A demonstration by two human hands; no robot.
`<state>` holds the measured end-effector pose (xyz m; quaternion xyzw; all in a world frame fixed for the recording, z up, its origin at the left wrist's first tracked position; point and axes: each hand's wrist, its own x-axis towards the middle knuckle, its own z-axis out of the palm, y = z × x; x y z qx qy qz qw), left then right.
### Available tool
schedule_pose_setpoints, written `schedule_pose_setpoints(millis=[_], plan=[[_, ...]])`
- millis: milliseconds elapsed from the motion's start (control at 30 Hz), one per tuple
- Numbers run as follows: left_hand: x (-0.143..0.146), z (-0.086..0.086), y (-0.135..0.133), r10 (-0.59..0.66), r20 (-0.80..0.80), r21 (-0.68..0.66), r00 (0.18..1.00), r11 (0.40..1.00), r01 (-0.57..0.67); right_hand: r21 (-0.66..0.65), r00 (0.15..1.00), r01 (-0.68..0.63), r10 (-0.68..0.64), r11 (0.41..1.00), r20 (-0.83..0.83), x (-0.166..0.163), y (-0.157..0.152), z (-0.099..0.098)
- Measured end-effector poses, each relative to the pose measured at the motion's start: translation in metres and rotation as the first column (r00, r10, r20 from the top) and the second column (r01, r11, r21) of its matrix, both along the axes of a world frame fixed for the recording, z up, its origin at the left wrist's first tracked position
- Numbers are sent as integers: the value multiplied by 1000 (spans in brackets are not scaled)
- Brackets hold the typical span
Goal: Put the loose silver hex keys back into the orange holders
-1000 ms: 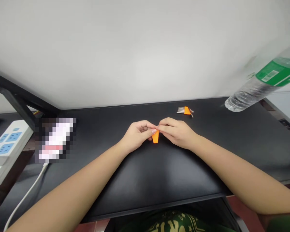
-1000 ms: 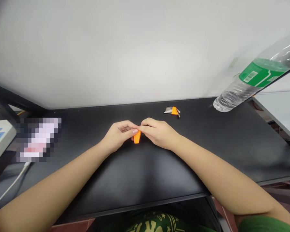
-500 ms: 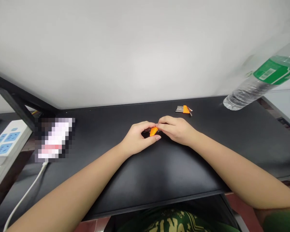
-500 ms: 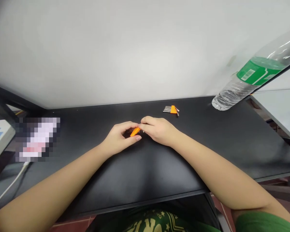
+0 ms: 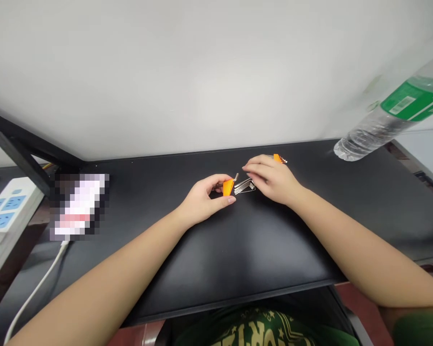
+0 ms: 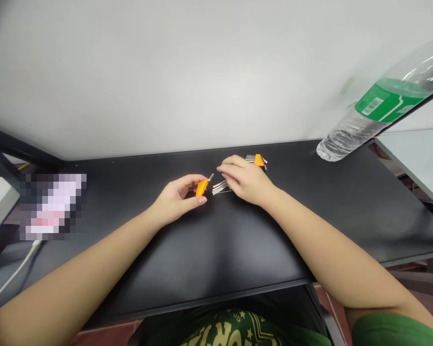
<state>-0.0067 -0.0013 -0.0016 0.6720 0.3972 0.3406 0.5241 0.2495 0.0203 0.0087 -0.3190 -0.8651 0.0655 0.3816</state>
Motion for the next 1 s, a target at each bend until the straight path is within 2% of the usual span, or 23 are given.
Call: schedule_pose_setpoints(millis=[67, 167, 333, 400, 500, 567, 667, 733, 800, 900, 1000], plan=[[1, -2, -1, 6, -11, 26, 1000, 1000, -5, -34, 998, 54, -54, 998, -22, 4, 4, 0], [1, -4, -1, 0, -16, 41, 1000, 999, 1, -86, 999, 48, -48, 995, -2, 7, 8, -3], [1, -4, -2, 29, 12, 54, 1000, 998, -29, -193, 964, 130, -78, 973, 254, 12, 14, -11], [2, -3, -3, 52, 35, 76, 998, 996, -55, -226, 949, 156, -83, 962, 304, 13, 16, -12], [3, -1, -5, 102, 25, 114, 995, 988, -104, -262, 933, 191, -92, 946, 348, 12, 17, -9], [4, 1, -6, 144, -13, 160, 990, 977, -140, -275, 908, 261, -138, 925, 396, 13, 16, -5], [4, 5, -7, 270, -150, 295, 951, 930, -218, -308, 870, 375, -218, 874, 442, 15, 15, 1], [4, 8, -7, 376, -257, 407, 890, 877, -253, -336, 883, 378, -226, 863, 411, 17, 14, 3], [4, 9, -7, 445, -323, 498, 835, 831, -250, -347, 926, 308, -195, 886, 324, 16, 13, 5], [2, 7, -7, 469, -363, 575, 805, 793, -203, -314, 985, 165, -138, 935, 107, 9, 10, 8], [1, 4, -7, 455, -372, 613, 809, 775, -153, -230, 996, 52, -68, 972, -63, -1, 3, 11]])
